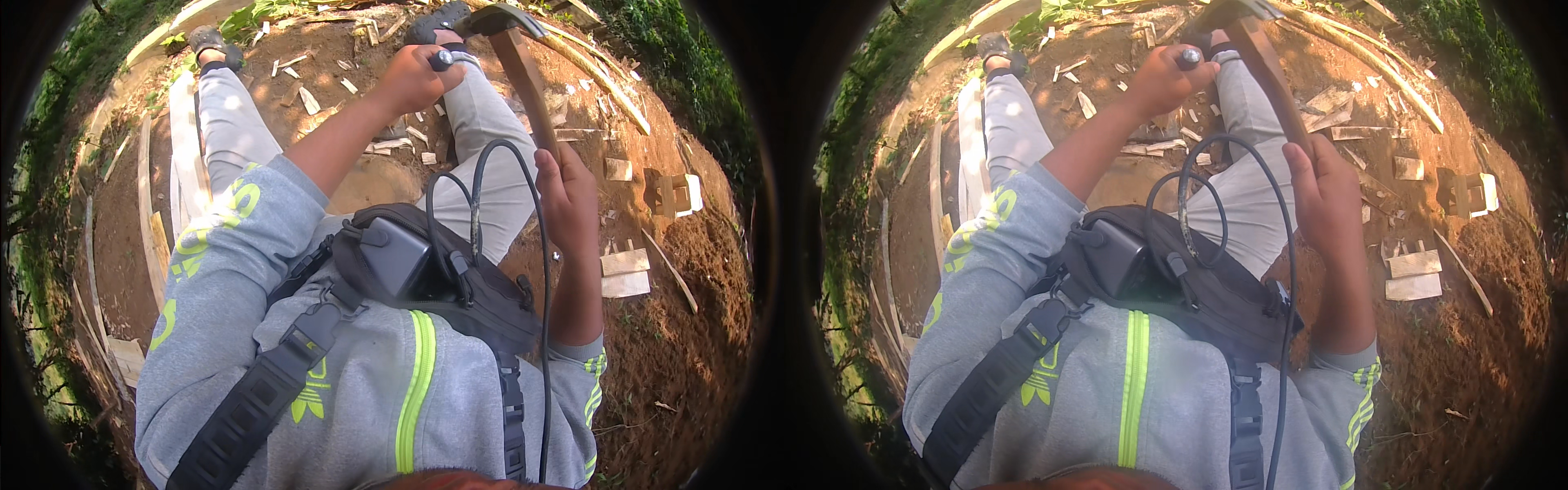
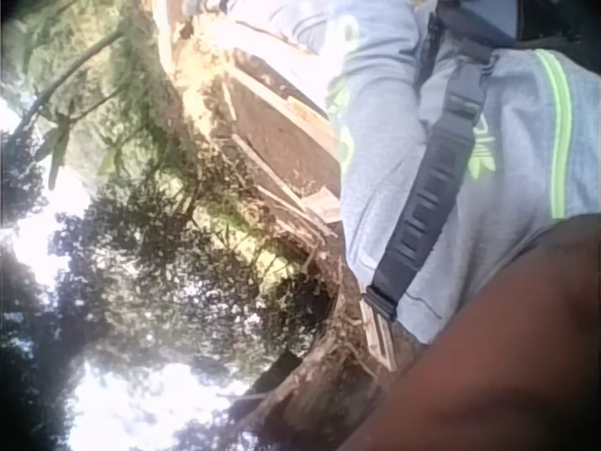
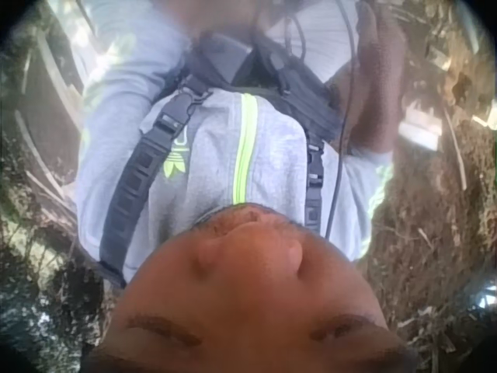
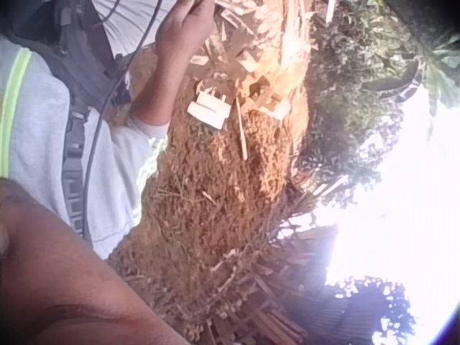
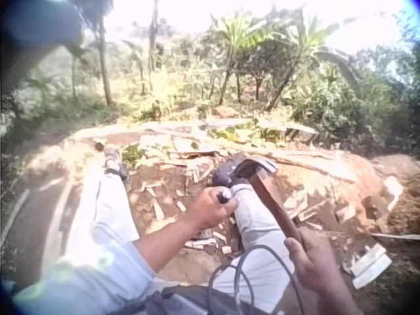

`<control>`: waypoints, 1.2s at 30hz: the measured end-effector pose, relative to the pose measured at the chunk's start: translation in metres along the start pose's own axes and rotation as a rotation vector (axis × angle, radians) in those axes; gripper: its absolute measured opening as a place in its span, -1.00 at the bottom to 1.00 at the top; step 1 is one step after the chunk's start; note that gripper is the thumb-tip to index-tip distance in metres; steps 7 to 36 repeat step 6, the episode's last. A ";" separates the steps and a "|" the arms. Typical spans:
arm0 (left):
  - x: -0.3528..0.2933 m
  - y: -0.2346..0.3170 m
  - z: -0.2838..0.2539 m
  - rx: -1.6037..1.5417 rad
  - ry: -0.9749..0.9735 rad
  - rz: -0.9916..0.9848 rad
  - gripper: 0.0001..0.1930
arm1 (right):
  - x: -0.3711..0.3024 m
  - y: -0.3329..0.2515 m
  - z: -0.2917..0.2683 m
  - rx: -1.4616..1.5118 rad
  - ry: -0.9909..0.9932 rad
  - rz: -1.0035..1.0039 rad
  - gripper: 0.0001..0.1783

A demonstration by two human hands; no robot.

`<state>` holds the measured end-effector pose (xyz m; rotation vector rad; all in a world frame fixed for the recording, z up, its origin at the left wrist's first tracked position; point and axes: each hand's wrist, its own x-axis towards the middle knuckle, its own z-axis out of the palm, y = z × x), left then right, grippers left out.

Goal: The person uses a hammer and a chisel to shape a piece of wood while sitting on the ground surrounded by wood scraps.

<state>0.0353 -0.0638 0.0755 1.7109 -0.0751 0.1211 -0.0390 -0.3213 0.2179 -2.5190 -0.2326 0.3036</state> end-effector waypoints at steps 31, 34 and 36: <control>0.009 -0.003 -0.001 0.115 -0.038 -0.029 -0.63 | 0.002 0.018 0.018 -0.176 0.036 -0.124 -0.67; 0.009 -0.003 -0.001 0.115 -0.038 -0.029 -0.63 | 0.002 0.018 0.018 -0.176 0.036 -0.124 -0.67; 0.009 -0.003 -0.001 0.115 -0.038 -0.029 -0.63 | 0.002 0.018 0.018 -0.176 0.036 -0.124 -0.67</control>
